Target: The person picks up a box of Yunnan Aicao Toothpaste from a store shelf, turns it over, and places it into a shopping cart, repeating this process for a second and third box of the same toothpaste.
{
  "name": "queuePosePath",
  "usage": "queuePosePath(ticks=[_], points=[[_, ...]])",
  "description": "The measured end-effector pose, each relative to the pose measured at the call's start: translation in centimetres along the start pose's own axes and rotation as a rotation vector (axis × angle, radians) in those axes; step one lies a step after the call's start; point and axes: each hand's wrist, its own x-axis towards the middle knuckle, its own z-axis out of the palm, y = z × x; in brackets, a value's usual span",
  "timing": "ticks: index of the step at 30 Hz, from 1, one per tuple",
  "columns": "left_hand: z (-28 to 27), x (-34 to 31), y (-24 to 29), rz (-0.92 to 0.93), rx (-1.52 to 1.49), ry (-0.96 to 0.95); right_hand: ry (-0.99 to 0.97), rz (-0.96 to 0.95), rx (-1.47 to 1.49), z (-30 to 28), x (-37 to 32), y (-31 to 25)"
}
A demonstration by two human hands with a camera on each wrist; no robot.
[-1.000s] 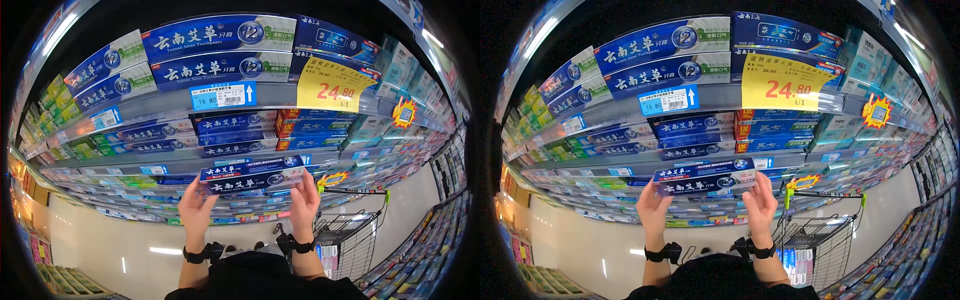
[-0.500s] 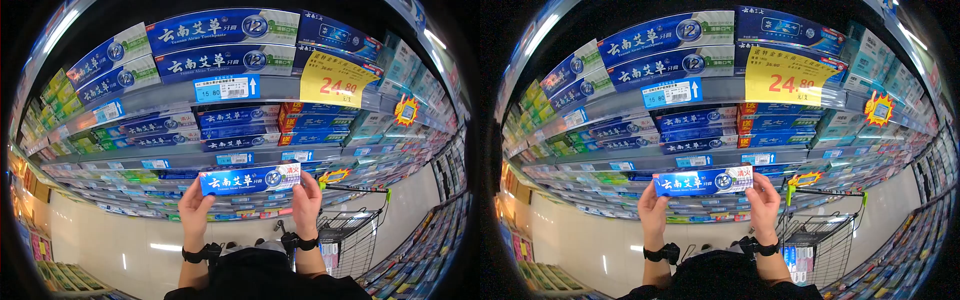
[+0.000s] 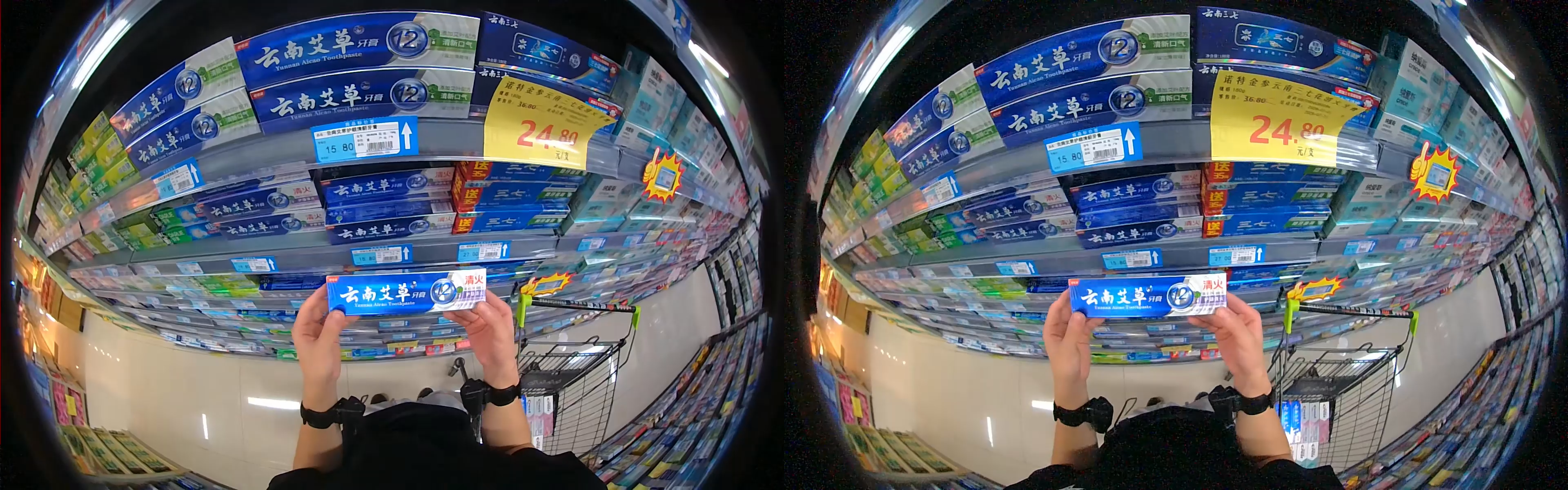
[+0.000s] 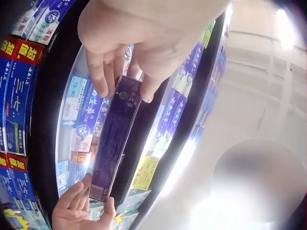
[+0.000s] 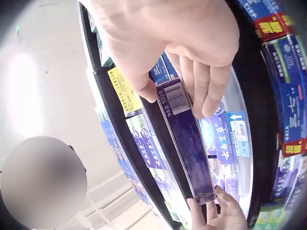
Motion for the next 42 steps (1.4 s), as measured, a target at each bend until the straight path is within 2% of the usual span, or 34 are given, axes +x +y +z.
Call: queuePosePath(ticks=[4,6,7,9,14,16,17,19,20,22,24,26,32,33,34,35,36,38,39,41,42], points=[[1.0,-0.3,-0.2,0.051,0.119,0.005,0.055,0.025,0.028,0.0,-0.1,0.3],[2.1,-0.8,0.3,0.236,0.402,-0.040,0.064,0.023,0.037,0.1,-0.1,0.6],[2.3,-0.9,0.4,0.236,0.406,-0.039,0.077,0.020,0.043,0.2,-0.1,0.7],[2.5,-1.1,0.7,0.642,1.087,0.065,0.068,0.021,0.048,0.1,-0.3,1.0],[2.1,-0.8,0.5,0.767,1.262,0.018,0.011,0.017,-0.002,1.0,-0.5,1.5],[2.4,-0.3,0.6,0.860,1.392,0.102,0.006,0.011,0.036,1.3,-0.7,1.8],[2.3,-0.2,0.6,0.859,1.393,0.103,0.005,0.013,0.036,1.2,-0.8,2.0],[2.0,-0.1,0.5,0.702,1.389,-0.010,0.007,-0.043,-0.053,1.0,-1.1,2.4],[1.9,-0.1,0.3,0.701,1.391,-0.009,0.006,-0.041,-0.053,1.2,-1.3,2.4],[1.8,-0.1,-0.1,0.603,1.406,-0.027,-0.072,-0.114,-0.205,1.9,-1.7,2.0],[1.8,-0.1,-0.3,0.618,1.422,-0.019,-0.101,-0.131,-0.256,1.7,-1.9,2.2],[1.6,-0.2,-0.7,0.544,1.277,-0.037,-0.255,-0.184,-0.266,1.6,-2.1,2.2],[1.7,-0.4,-1.0,0.395,0.954,-0.128,-0.194,-0.121,-0.331,1.9,-0.6,3.3],[1.6,-0.5,-1.1,0.397,0.953,-0.127,-0.147,-0.019,-0.365,1.4,-0.3,4.0],[1.4,-0.6,-1.5,0.320,0.924,-0.159,-0.099,0.084,-0.397,1.1,0.0,4.7],[1.2,-0.8,-1.9,0.242,0.893,-0.192,-0.119,0.128,-0.390,0.8,0.2,5.4],[0.9,-0.8,-2.4,0.244,0.893,-0.191,-0.121,0.127,-0.390,0.8,0.4,5.9],[0.1,-0.9,-3.8,0.115,0.780,-0.248,-0.046,0.292,-0.195,1.1,0.5,7.0],[-0.4,-1.1,-4.5,0.116,0.782,-0.250,-0.046,0.290,-0.194,0.8,0.4,7.7],[-1.1,-1.6,-5.7,0.002,0.744,-0.265,-0.041,0.451,0.028,0.4,0.2,8.9],[-0.5,-1.6,-5.2,0.001,0.745,-0.266,-0.041,0.451,0.029,0.6,0.2,9.0]])
